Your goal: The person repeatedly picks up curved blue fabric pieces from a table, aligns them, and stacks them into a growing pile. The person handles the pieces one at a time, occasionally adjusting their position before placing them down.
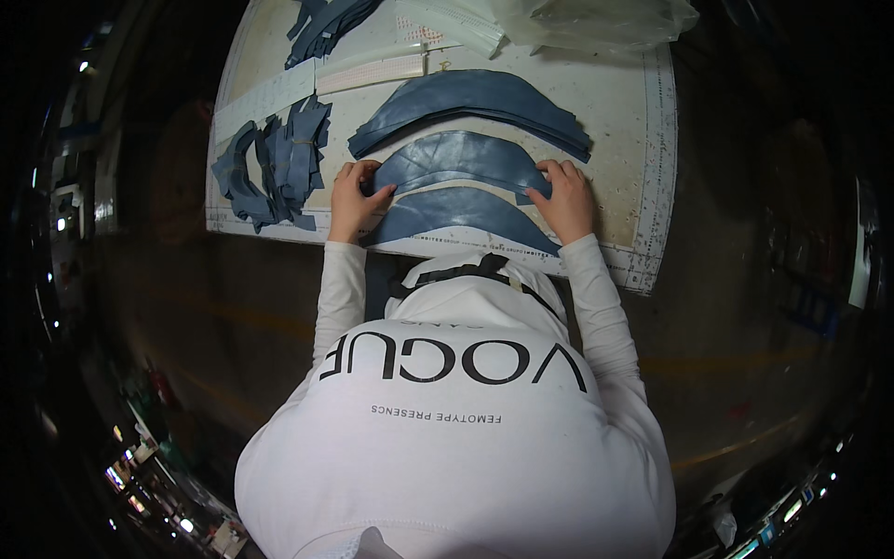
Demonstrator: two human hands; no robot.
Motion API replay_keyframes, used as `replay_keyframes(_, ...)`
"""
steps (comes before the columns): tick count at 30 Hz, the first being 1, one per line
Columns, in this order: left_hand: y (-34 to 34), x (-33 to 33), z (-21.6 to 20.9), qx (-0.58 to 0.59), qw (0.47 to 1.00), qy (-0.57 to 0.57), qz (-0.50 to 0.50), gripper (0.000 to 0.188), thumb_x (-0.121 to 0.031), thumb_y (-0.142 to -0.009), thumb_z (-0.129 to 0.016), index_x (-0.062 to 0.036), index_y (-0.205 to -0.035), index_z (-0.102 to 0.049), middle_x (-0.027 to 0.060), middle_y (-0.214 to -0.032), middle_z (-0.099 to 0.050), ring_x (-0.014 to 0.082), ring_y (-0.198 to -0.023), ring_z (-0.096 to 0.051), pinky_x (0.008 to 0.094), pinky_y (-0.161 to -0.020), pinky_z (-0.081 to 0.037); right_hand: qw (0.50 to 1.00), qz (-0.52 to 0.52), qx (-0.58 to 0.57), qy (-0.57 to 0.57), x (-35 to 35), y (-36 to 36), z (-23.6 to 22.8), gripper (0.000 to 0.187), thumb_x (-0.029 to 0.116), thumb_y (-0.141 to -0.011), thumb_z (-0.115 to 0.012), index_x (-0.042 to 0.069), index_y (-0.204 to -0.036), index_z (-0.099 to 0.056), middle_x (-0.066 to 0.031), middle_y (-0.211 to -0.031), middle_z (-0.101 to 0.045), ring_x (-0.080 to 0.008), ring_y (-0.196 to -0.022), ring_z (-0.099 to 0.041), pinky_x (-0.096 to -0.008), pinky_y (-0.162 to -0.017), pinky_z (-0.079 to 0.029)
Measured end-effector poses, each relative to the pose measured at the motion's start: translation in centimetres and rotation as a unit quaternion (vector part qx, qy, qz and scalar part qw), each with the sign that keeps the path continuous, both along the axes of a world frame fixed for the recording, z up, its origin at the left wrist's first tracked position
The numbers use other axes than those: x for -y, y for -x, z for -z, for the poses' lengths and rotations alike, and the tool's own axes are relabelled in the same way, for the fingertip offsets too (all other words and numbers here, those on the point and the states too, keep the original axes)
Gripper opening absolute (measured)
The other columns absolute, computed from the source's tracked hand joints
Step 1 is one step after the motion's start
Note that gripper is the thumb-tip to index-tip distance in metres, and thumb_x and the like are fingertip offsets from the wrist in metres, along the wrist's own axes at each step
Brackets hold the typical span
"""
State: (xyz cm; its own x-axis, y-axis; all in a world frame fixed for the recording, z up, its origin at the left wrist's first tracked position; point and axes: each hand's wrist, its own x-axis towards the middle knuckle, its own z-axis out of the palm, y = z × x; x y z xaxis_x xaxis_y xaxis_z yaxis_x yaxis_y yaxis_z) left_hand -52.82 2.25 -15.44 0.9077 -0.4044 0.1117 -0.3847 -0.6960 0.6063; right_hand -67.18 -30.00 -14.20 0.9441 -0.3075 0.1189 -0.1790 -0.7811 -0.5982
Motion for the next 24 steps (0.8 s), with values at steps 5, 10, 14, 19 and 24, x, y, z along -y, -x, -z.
replay_keyframes(5,-0.2,0.4,0.3,0.001,1.0,0.027,-0.002,0.037,-0.014,-0.066,-0.084,-0.0055,-0.095,-0.062,0.0071,-0.085,-0.058,0.0237,-0.081,-0.059,0.0331,-0.073,-0.048,0.999,0.007,-0.051,-0.01,0.2,-0.3,0.7,0.036,0.009,-0.065,-0.081,0.009,-0.096,-0.062,-0.0073,-0.08,-0.055,-0.0264,-0.08,-0.056,-0.0384,-0.075,-0.047)
replay_keyframes(10,-0.4,1.0,0.8,-0.003,0.995,0.097,-0.009,0.034,-0.013,-0.067,-0.083,-0.0054,-0.09,-0.061,0.0066,-0.085,-0.058,0.0211,-0.079,-0.058,0.0309,-0.071,-0.047,0.999,-0.006,0.034,0.023,-0.1,-0.3,0.6,0.032,0.018,-0.069,-0.082,0.008,-0.095,-0.064,-0.0074,-0.083,-0.062,-0.0265,-0.085,-0.06,-0.0378,-0.079,-0.048)
replay_keyframes(14,-1.2,0.8,0.8,-0.07,0.998,0.012,-0.002,0.032,-0.013,-0.067,-0.082,-0.0053,-0.088,-0.06,0.0062,-0.086,-0.059,0.0174,-0.076,-0.057,0.0297,-0.069,-0.047,0.997,-0.007,-0.026,-0.075,0.3,-0.3,0.3,0.032,0.03,-0.076,-0.078,0.005,-0.094,-0.067,-0.0115,-0.091,-0.069,-0.0271,-0.085,-0.066,-0.0369,-0.076,-0.051)
replay_keyframes(19,-2.7,1.0,0.3,-0.111,0.993,0.019,0.028,0.03,-0.011,-0.069,-0.08,-0.0049,-0.092,-0.062,0.0022,-0.081,-0.057,0.0118,-0.074,-0.054,0.0251,-0.067,-0.045,0.99,0.011,-0.026,-0.14,0.8,-1.2,0.8,0.022,0.022,-0.083,-0.073,0.002,-0.091,-0.069,-0.0112,-0.08,-0.07,-0.0217,-0.072,-0.067,-0.0321,-0.067,-0.052)
replay_keyframes(24,-2.3,0.7,-1.1,-0.171,0.977,0.124,-0.003,0.017,-0.007,-0.08,-0.074,-0.0044,-0.094,-0.065,-0.006,-0.071,-0.053,0.0025,-0.069,-0.05,0.0169,-0.064,-0.04,0.988,-0.006,-0.005,-0.157,1.0,-0.9,0.1,0.015,0.016,-0.083,-0.072,0.002,-0.086,-0.068,-0.0095,-0.077,-0.069,-0.0182,-0.068,-0.066,-0.029,-0.066,-0.051)
